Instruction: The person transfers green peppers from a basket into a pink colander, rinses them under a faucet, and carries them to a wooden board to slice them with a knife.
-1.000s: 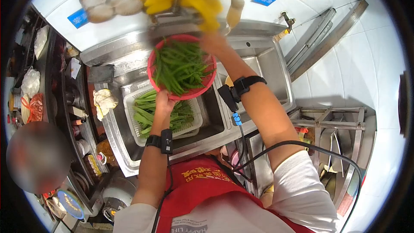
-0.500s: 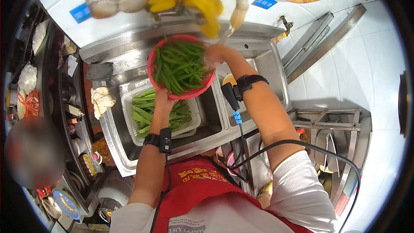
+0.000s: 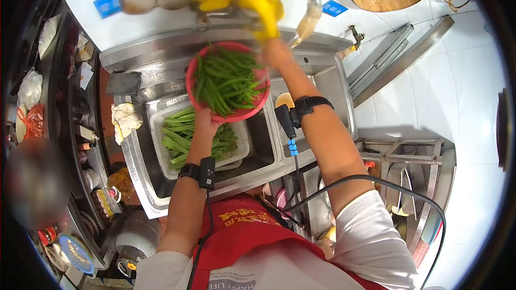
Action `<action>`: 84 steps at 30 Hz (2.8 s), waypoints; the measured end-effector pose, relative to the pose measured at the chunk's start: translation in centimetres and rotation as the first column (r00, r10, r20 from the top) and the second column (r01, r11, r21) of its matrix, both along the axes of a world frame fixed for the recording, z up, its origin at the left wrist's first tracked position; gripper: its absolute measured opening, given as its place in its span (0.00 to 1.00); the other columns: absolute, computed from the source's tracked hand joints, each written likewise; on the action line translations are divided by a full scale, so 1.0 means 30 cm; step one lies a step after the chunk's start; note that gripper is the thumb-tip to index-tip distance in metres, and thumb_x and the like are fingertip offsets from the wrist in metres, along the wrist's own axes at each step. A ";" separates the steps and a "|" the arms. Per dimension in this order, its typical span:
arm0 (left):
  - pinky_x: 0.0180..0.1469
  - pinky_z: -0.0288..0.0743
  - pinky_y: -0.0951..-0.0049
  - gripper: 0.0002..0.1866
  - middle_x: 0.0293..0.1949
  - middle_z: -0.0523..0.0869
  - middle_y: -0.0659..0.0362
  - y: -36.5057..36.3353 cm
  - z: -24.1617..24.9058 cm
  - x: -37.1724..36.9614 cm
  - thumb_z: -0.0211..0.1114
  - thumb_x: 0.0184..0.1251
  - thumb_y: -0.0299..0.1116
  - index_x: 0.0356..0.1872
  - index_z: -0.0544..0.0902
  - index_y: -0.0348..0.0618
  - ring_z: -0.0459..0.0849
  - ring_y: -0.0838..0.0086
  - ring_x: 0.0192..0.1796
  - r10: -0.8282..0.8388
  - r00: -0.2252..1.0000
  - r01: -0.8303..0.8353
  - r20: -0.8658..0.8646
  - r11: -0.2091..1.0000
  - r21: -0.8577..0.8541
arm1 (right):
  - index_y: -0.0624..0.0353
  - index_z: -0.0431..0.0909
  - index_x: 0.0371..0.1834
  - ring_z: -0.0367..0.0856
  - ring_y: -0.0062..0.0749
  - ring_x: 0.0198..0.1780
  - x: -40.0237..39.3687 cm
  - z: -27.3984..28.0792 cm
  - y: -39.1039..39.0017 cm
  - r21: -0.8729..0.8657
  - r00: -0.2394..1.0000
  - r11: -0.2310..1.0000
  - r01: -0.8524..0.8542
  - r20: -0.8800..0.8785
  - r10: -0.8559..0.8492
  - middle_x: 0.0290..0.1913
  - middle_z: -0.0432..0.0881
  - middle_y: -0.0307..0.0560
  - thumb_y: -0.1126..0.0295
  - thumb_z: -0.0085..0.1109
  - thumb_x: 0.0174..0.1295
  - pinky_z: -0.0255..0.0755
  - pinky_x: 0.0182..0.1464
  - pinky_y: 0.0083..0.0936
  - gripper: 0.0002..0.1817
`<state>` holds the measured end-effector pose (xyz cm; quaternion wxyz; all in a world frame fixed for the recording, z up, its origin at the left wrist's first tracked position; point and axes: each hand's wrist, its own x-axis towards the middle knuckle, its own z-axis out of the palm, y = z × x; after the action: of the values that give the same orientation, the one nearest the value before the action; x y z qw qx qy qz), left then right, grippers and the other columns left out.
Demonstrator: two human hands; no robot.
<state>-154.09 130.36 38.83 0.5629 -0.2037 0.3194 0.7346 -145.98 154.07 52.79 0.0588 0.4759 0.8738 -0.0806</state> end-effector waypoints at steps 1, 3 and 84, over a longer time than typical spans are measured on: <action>0.55 0.71 0.39 0.20 0.49 0.72 0.47 -0.001 0.002 0.000 0.38 0.58 0.17 0.54 0.63 0.33 0.75 0.53 0.52 0.002 1.000 -0.002 0.003 1.000 0.001 | 0.62 0.80 0.41 0.79 0.53 0.46 0.008 0.012 -0.015 -0.007 0.996 0.999 -0.052 0.072 0.053 0.44 0.80 0.59 0.61 0.55 0.53 0.73 0.51 0.42 0.18; 0.56 0.69 0.35 0.21 0.50 0.70 0.47 0.005 0.000 -0.004 0.38 0.57 0.16 0.55 0.62 0.34 0.74 0.52 0.54 -0.014 1.000 0.014 -0.004 1.000 0.016 | 0.63 0.79 0.41 0.79 0.53 0.46 0.002 0.065 -0.046 -0.013 0.983 0.994 -0.110 0.146 0.110 0.44 0.80 0.59 0.60 0.55 0.54 0.73 0.50 0.42 0.18; 0.51 0.72 0.36 0.19 0.42 0.72 0.51 0.014 0.045 0.001 0.41 0.55 0.17 0.51 0.65 0.34 0.77 0.58 0.44 -0.045 0.999 0.045 -0.010 0.997 -0.060 | 0.65 0.82 0.32 0.81 0.51 0.35 0.081 -0.012 -0.048 -0.575 0.949 0.818 0.016 0.267 0.169 0.31 0.81 0.62 0.48 0.47 0.59 0.74 0.42 0.38 0.27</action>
<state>-154.04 130.79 40.19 0.5711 -0.2090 0.3489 0.7130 -143.56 152.63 52.43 0.3361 0.4071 0.8081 -0.2612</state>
